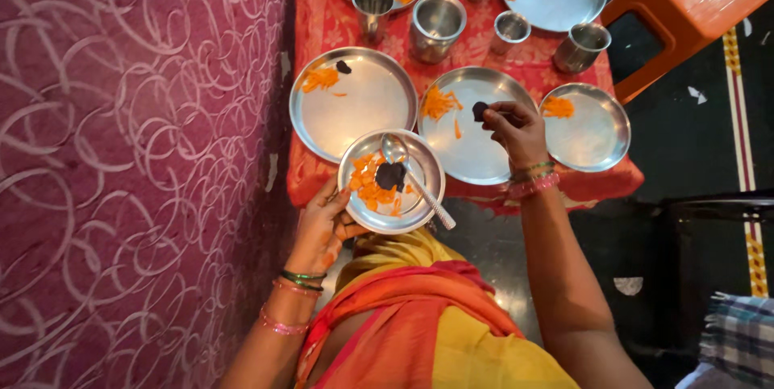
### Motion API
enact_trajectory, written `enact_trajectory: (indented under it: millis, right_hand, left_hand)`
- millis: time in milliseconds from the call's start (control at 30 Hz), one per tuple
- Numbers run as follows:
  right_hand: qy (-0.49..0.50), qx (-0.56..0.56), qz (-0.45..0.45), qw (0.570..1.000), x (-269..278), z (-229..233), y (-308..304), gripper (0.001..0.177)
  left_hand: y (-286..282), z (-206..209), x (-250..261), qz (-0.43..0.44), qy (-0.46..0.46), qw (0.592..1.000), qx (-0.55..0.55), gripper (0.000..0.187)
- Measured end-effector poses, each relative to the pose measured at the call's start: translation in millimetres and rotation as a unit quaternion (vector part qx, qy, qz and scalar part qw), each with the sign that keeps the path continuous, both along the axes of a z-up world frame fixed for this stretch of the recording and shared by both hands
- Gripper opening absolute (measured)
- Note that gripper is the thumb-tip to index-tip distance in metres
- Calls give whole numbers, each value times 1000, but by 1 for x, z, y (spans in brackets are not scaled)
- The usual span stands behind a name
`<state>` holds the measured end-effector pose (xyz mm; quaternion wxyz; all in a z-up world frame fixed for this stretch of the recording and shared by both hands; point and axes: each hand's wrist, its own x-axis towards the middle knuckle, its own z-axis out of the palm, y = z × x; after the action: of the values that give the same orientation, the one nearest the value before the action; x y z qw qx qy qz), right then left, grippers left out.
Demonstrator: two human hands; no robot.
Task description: The person distributes food from a small bowl onto metal plates on a table by hand and with a spoon.
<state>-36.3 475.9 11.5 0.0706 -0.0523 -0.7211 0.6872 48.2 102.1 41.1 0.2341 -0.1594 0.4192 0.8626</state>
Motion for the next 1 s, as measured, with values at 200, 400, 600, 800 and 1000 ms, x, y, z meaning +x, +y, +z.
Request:
enact_trajectory:
  millis: [200,400,600,800,1000]
  right_hand:
    - [-117,-99,-88,984,-81,-105,68,21]
    - [-110,-3,-35,993,-151,-196,82,20]
    - [-125,107,-69,984,-185,-240,87,16]
    - [-147,193,-29,970,-194,-228,90,18]
    - [-130,265,-17,955,-198,-225,94,26]
  left_hand:
    - [33,-20,-14,16,-35,999,-28,40]
    - [63,-31,-27,31,-87,995,-42,40]
    - [102,-34,-55,83,-91,991,-46,47]
    - [137,-46,-75,114,-95,988,-35,52]
    - [162,-63,-89,120,-111,987,-6,53]
